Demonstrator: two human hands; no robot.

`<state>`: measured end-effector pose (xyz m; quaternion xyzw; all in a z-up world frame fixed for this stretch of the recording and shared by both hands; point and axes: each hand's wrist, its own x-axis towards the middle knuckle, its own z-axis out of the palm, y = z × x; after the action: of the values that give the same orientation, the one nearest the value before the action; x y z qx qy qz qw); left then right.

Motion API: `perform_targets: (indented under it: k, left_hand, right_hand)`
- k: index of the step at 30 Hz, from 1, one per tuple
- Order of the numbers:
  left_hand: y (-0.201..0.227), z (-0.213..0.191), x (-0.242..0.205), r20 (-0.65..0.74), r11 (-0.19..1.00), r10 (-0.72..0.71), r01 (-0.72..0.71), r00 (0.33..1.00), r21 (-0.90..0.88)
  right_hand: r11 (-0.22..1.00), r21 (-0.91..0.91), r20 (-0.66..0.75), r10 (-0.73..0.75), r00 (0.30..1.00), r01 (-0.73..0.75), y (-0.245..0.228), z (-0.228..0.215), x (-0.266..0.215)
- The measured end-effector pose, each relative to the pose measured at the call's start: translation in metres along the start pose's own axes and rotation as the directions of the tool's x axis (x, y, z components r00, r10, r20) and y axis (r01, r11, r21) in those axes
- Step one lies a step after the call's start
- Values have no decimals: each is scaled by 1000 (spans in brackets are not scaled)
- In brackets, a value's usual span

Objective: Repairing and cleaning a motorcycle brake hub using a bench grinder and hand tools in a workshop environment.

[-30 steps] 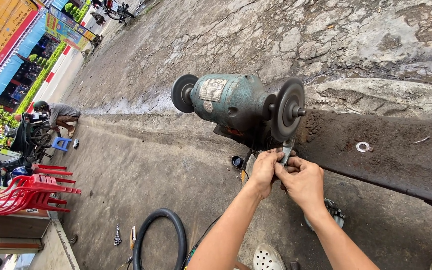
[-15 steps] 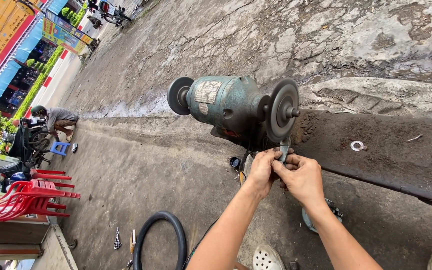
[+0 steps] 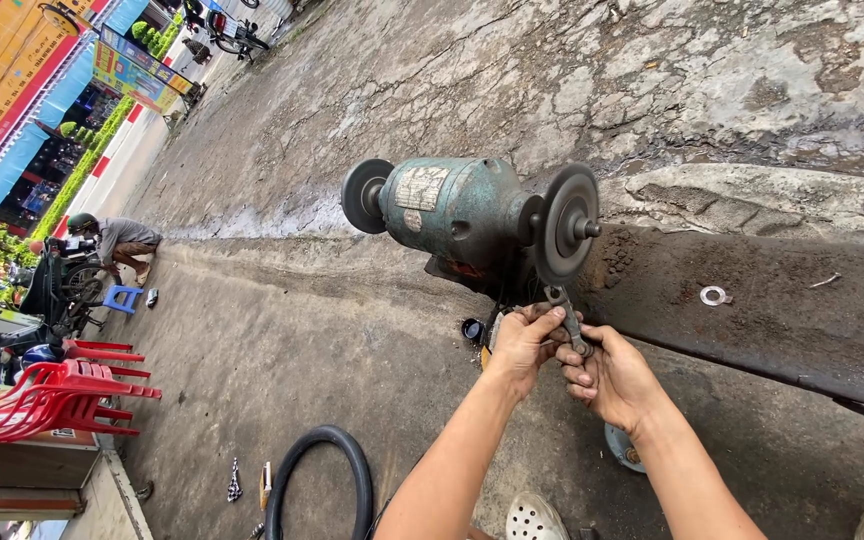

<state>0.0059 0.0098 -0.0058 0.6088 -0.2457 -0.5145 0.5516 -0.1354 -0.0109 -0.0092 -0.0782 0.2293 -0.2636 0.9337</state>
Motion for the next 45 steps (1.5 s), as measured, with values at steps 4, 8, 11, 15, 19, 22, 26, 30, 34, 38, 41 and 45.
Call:
perform_targets:
  k: [4, 8, 11, 15, 19, 22, 26, 30, 34, 38, 41, 45]
  left_hand:
    - [-5, -4, 9, -76, 980, 95, -79, 993, 185]
    - [-11, -2, 16, -78, 965, 145, -123, 986, 232]
    - [-10, 3, 14, -53, 971, 149, -136, 987, 194]
    - [-7, 4, 14, -47, 972, 177, -167, 983, 166]
    - [-8, 8, 7, -32, 963, 200, -190, 979, 192]
    - [-3, 17, -5, 15, 957, 196, -194, 981, 213]
    - [19, 22, -25, 236, 944, -108, 25, 966, 330]
    - [16, 11, -17, 273, 885, -213, 68, 938, 460]
    - [1, -7, -9, 309, 848, -135, -52, 941, 527]
    - [9, -5, -10, 350, 853, -130, -75, 928, 517]
    - [16, 1, -15, 351, 845, -117, -93, 929, 526]
    - [37, 3, -26, 364, 594, -73, -253, 929, 764]
  right_hand:
    - [1000, -21, -11, -22, 1000, 22, 19, -21, 25]
    - [974, -92, -86, -217, 972, 209, 31, -18, 29]
    - [962, -90, -100, -267, 958, 259, 27, -6, 23]
    - [939, -159, -90, -321, 943, 305, 17, 16, 10]
    - [902, -206, -85, -402, 912, 378, 31, 4, 22]
    - [884, -154, -136, -462, 877, 442, 39, 8, 17]
    - [784, -59, -272, -608, 746, 618, 38, 13, 4]
    - [600, -17, -419, -730, 540, 799, 23, 6, -12]
    - [522, -48, -419, -785, 457, 852, -28, -37, -27]
    - [584, 239, -438, -648, 623, 775, -49, -66, -32]
    - [649, 365, -379, -551, 743, 668, -51, -73, -42]
    - [786, -47, -181, -614, 769, 616, -45, -67, -42]
